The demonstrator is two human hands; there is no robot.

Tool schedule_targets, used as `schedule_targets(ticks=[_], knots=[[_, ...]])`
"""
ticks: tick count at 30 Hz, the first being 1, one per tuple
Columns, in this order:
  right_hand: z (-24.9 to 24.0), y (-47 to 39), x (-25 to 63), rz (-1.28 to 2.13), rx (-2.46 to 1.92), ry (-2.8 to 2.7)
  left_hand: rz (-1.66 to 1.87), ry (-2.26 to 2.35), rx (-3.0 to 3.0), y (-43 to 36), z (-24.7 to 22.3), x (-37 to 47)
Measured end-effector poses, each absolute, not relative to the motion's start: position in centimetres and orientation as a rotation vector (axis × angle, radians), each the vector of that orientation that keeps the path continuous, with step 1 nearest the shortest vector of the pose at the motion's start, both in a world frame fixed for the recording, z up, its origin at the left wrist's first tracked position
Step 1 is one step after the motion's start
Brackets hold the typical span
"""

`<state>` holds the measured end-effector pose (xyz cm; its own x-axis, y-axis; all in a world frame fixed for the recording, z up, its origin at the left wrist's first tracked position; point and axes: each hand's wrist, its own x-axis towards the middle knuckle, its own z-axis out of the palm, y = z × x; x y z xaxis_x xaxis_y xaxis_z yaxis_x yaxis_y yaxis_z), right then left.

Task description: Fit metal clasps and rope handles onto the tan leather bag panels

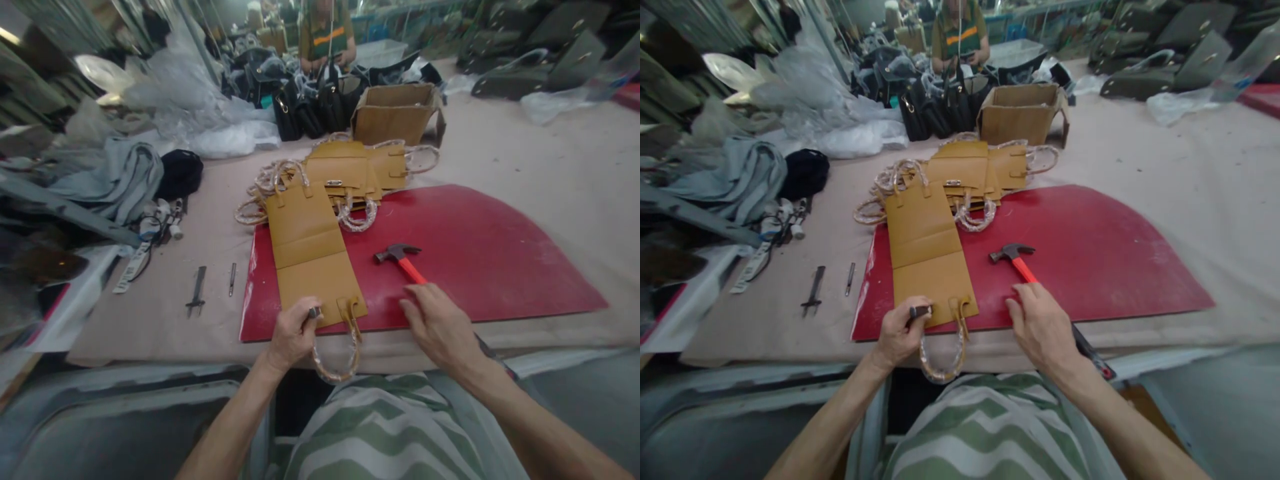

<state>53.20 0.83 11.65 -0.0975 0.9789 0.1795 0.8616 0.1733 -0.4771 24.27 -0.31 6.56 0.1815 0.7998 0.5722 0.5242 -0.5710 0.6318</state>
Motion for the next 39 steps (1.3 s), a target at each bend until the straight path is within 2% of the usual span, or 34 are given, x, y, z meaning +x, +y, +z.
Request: schedule_targets(ticks=[3,6,9,12,17,24,34,39], knots=[[11.3,-2.3,49.4,1.035,-1.688,-1.736,1.375,1.297,2.11,-0.6,6.7,24.4],[10.1,-4.7,46.5,1.709,-1.524,-1.06,1.37,1.446,1.951,-0.7,6.9,24.4],[8.8,-5.5,45.2,1.992,-1.308,-0.33,1.317,1.494,1.859,-0.9,7.3,24.4],[8.0,-5.3,44.8,2.119,-1.234,-0.011,1.284,1.483,1.781,-1.3,7.6,24.6],[7.8,-5.0,43.9,2.172,-1.225,-0.177,1.289,1.409,1.625,-2.0,8.2,25.1],[9.3,-4.2,42.5,1.816,-1.361,-0.972,1.276,1.403,1.724,-2.5,9.7,24.5],[7.4,-4.5,39.9,1.767,-1.172,-0.739,1.403,1.273,1.006,-1.9,10.4,24.9],[6.4,-4.4,39.6,1.782,-1.176,-0.69,1.348,1.264,1.054,-1.0,11.1,25.1]])
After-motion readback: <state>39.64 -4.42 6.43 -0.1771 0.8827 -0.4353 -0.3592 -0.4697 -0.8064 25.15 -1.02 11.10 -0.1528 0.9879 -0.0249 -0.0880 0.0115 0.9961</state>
